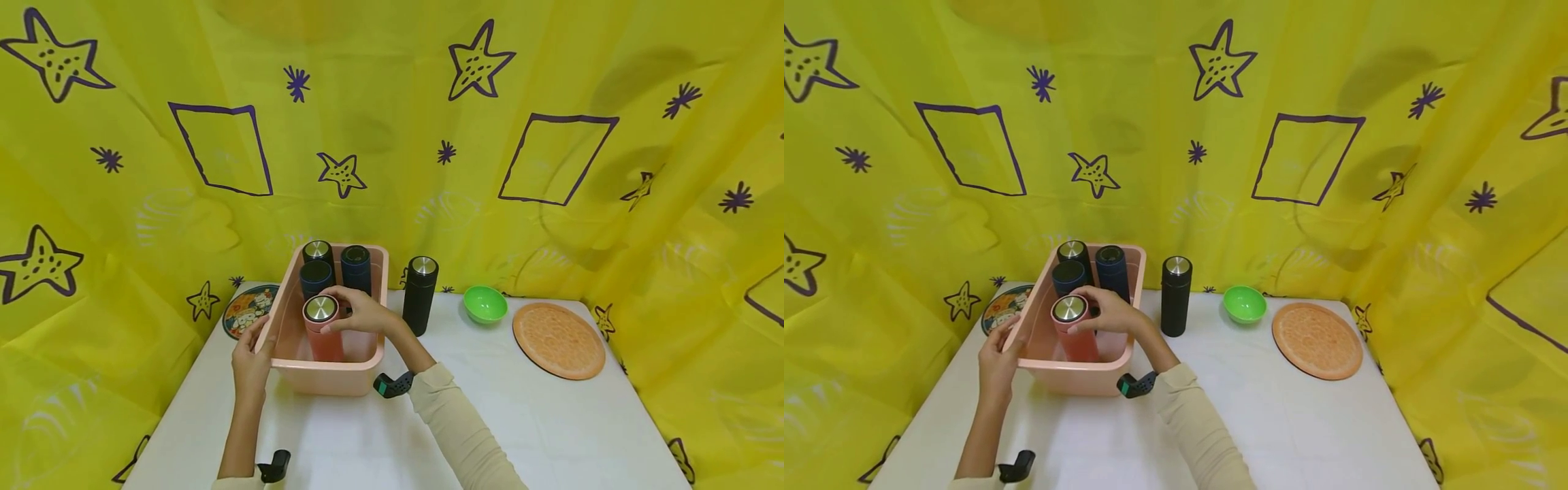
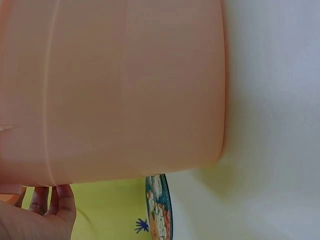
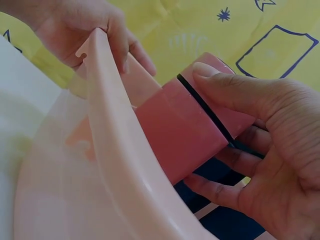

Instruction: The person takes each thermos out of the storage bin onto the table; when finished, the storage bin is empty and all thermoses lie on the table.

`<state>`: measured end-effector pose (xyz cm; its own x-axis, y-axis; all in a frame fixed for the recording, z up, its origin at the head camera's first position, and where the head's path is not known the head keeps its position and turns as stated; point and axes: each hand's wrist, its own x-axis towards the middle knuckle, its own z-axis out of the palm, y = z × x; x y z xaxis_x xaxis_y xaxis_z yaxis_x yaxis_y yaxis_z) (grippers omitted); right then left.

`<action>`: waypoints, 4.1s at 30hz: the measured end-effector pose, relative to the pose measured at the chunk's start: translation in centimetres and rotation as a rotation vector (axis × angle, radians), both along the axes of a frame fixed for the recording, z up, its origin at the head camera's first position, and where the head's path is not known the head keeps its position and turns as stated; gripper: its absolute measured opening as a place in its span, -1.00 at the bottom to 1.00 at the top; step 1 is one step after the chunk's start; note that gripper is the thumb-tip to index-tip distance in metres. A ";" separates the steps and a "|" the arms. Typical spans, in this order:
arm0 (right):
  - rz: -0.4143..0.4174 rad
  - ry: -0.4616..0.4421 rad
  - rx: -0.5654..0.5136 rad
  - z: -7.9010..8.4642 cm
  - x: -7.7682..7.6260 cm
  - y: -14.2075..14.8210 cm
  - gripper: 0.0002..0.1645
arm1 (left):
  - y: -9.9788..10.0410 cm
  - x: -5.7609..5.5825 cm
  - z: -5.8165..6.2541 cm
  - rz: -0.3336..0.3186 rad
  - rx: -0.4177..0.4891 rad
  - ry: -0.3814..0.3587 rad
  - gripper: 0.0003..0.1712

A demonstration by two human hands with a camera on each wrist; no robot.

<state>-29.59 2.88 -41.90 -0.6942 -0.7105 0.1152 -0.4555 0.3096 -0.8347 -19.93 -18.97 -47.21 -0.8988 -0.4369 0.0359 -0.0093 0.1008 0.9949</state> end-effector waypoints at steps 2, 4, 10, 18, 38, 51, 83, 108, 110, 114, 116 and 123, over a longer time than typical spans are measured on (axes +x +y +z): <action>-0.003 0.002 -0.001 0.0 0.1 0.0 -0.24 | 0.0 0.0 0.0 0.004 0.001 -0.001 -0.53; -0.014 -0.002 -0.003 0.1 0.2 0.0 -0.23 | 0.0 0.0 0.0 0.005 0.001 0.002 -0.53; -0.041 -0.005 -0.009 -0.1 0.4 0.0 -0.23 | 0.0 0.0 0.0 0.002 0.006 0.009 -0.52; -0.038 0.002 -0.029 -0.2 0.3 0.0 -0.24 | -0.1 0.0 0.0 -0.003 0.006 0.001 -0.52; -0.051 0.050 -0.115 0.9 0.6 1.0 -0.23 | 0.0 0.2 0.0 0.013 0.003 0.019 -0.51; -0.100 0.138 -0.199 3.1 1.1 1.3 -0.23 | 0.1 -0.1 -0.1 0.015 0.018 0.019 -0.52; -0.439 0.280 -0.454 12.8 4.3 6.3 -0.32 | 0.2 0.1 0.0 0.007 0.022 0.001 -0.50; -0.713 0.307 -0.397 12.8 5.1 13.1 -0.28 | 0.1 0.0 0.2 0.010 0.028 -0.005 -0.49; -0.730 0.304 -0.394 12.4 5.0 13.5 -0.29 | 0.1 0.0 0.2 0.007 0.029 -0.003 -0.49; -0.761 0.294 -0.383 11.5 4.9 14.3 -0.30 | 0.2 0.1 0.2 0.004 0.030 -0.001 -0.49; -0.776 0.283 -0.373 11.0 4.8 14.7 -0.30 | 0.2 0.1 0.2 0.005 0.032 -0.001 -0.49; -0.812 0.249 -0.333 9.2 4.3 15.8 -0.28 | 0.1 0.0 0.1 0.011 0.022 0.001 -0.50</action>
